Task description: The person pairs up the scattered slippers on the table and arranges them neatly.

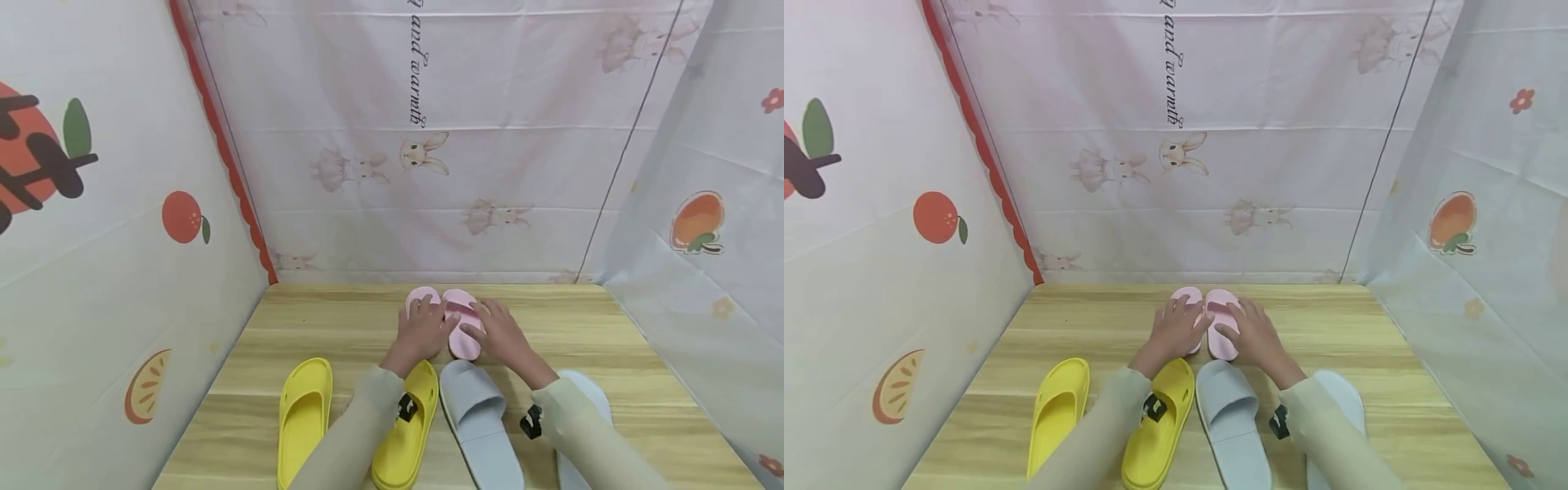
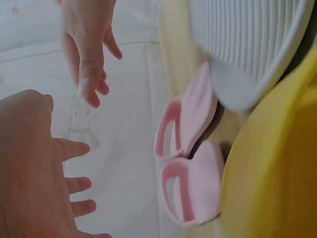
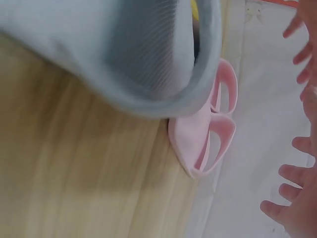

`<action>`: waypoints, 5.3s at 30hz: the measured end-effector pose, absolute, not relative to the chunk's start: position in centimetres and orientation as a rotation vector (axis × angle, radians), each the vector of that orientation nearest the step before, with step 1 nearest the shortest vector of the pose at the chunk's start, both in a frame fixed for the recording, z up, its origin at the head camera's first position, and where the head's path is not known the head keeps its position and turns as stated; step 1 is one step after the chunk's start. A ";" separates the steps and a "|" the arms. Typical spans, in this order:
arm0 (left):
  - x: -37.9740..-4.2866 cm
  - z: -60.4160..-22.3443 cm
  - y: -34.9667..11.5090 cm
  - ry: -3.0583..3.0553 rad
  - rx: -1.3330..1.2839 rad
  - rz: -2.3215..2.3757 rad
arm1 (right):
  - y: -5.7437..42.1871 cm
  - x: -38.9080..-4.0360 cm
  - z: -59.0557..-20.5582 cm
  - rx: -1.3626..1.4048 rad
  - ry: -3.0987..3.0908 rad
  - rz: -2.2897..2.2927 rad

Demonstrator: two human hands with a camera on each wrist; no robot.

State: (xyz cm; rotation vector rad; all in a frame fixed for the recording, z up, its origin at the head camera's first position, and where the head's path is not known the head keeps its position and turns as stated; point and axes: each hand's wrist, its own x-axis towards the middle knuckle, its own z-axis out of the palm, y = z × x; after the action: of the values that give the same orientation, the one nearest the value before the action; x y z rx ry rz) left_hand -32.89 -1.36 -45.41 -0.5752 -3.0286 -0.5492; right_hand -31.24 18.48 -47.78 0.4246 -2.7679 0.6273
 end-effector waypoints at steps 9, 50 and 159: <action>-29.6 -46.7 0.6 -3.107 -0.609 -0.529 | 20.8 -28.9 -48.0 0.397 -2.731 0.599; -22.6 -51.8 5.3 -2.997 -0.535 -0.355 | 27.5 -22.3 -50.4 0.065 -2.818 0.522; -21.1 -53.0 9.5 -3.009 -0.671 -0.565 | 26.5 -17.9 -53.7 -0.173 -2.993 0.473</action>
State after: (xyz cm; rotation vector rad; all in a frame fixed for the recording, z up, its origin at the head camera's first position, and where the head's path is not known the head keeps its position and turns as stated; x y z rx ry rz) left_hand -21.05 9.51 -53.04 -0.6705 -3.0094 -0.5651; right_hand -17.94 26.50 -53.67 -0.1727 -2.9930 0.4729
